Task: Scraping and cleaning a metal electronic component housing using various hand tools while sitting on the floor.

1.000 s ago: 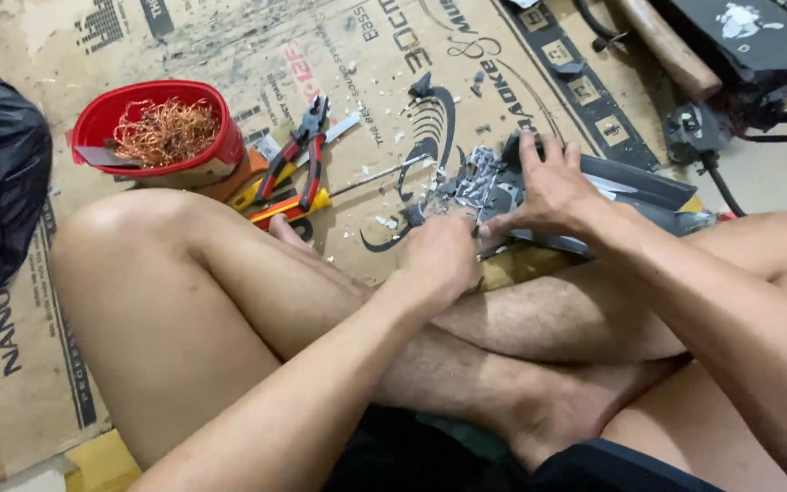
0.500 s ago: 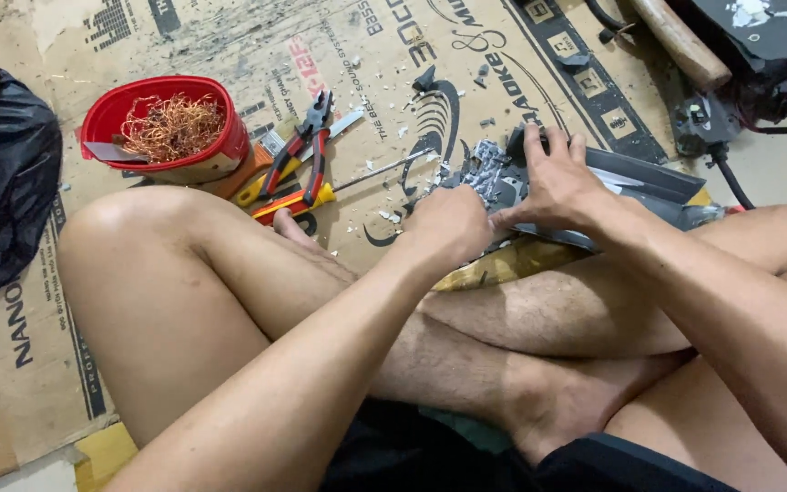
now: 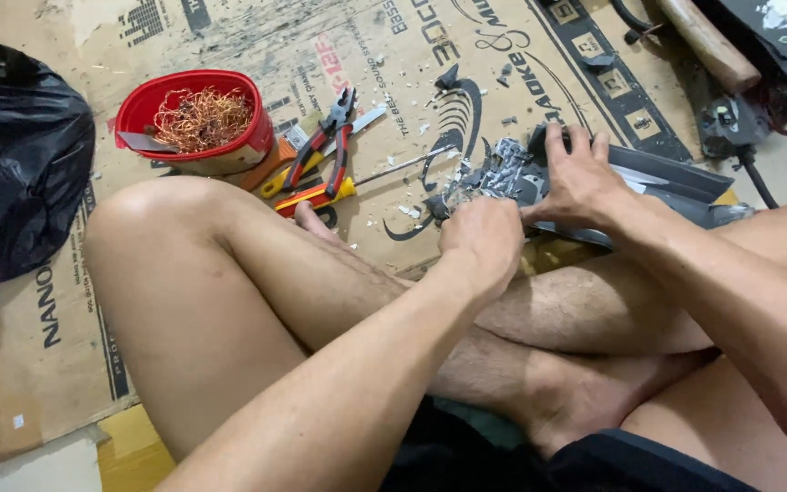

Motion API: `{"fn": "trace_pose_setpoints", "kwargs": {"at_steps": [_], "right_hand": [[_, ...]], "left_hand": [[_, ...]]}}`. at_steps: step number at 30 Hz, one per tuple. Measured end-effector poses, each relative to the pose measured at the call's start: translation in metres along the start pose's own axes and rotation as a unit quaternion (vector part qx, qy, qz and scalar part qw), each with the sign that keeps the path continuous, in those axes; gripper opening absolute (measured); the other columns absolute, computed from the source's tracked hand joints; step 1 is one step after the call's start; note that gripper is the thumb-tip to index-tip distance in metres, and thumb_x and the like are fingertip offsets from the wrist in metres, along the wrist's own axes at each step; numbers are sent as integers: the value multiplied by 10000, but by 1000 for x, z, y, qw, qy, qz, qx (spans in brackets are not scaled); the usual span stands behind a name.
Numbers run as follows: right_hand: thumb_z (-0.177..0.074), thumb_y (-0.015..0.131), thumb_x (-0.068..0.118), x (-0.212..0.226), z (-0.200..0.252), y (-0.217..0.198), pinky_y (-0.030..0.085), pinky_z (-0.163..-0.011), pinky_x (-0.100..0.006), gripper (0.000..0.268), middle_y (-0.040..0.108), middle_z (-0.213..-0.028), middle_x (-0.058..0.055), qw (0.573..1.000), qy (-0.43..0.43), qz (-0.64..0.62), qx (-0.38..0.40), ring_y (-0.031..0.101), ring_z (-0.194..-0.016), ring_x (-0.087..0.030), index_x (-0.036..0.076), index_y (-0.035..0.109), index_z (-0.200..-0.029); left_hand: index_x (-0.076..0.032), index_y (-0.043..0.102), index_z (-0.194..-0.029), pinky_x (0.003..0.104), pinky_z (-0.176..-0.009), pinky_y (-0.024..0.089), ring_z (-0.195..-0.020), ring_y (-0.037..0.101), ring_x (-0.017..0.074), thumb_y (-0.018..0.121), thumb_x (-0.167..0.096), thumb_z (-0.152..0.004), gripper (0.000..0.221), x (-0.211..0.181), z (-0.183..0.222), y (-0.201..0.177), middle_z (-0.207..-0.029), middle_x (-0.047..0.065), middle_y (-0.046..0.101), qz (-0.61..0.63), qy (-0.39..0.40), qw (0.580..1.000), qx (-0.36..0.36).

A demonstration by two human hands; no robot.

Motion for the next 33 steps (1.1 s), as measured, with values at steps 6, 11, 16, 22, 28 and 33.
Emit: {"fn": "trace_pose_setpoints", "kwargs": {"at_steps": [6, 11, 16, 22, 28, 33], "right_hand": [[-574, 962, 484, -3, -3, -1, 500, -970, -640, 1310, 380, -1468, -378, 1000, -8, 14, -10, 382, -1314, -536, -44, 284, -1563], [-566, 941, 472, -22, -25, 15, 448, -1030, -650, 1333, 347, -1490, -369, 999, -26, 23, -17, 341, -1343, -560, -33, 230, -1574], [-560, 961, 391, -5, -3, -1, 460, -1022, -639, 1309, 371, -1477, -360, 1000, -6, -16, 2, 356, -1341, -568, -33, 249, -1574], [-577, 949, 422, -5, -1, -2, 430, -1042, -654, 1306, 358, -1478, -380, 1000, -8, -19, 5, 341, -1344, -574, -66, 250, -1567], [-560, 952, 489, -7, -4, 2, 432, -1039, -654, 1354, 347, -1481, -385, 1000, -13, 0, -1, 327, -1356, -578, -58, 239, -1574], [-566, 954, 523, 5, 9, -11, 400, -1080, -636, 1369, 337, -1512, -366, 999, 5, -38, 19, 304, -1394, -539, -38, 231, -1585]], "left_hand": [[-7, 792, -1040, 525, -855, 603, -1095, 703, 421, 576, -232, -959, 322, 8, 3, -14, -1051, 242, 756, 131, -23, 991, -27], [-32, 736, -1119, 520, -949, 554, -1196, 661, 386, 574, -282, -934, 351, 8, -32, -9, -1175, 201, 725, 174, -70, 982, -15], [-56, 781, -1013, 584, -801, 598, -1052, 714, 435, 538, -183, -930, 286, -8, -37, -28, -1016, 214, 757, 7, 33, 999, -23], [1, 756, -1039, 611, -763, 588, -1078, 696, 450, 550, -183, -920, 301, 7, -19, -7, -1030, 247, 742, 2, 16, 999, 28], [-25, 766, -1008, 600, -761, 604, -994, 733, 412, 486, -108, -942, 299, 0, -5, 3, -958, 172, 761, -44, 72, 995, -58], [0, 757, -1006, 597, -739, 599, -969, 738, 401, 498, -82, -932, 281, 14, 5, -10, -947, 171, 764, -52, 70, 992, -96]]}}
Point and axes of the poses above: each hand's wrist, its own z-axis away from the middle knuckle, its own y-axis out of the palm, x = y × z, the point moved 9 cm from there along -z, towards the middle knuckle
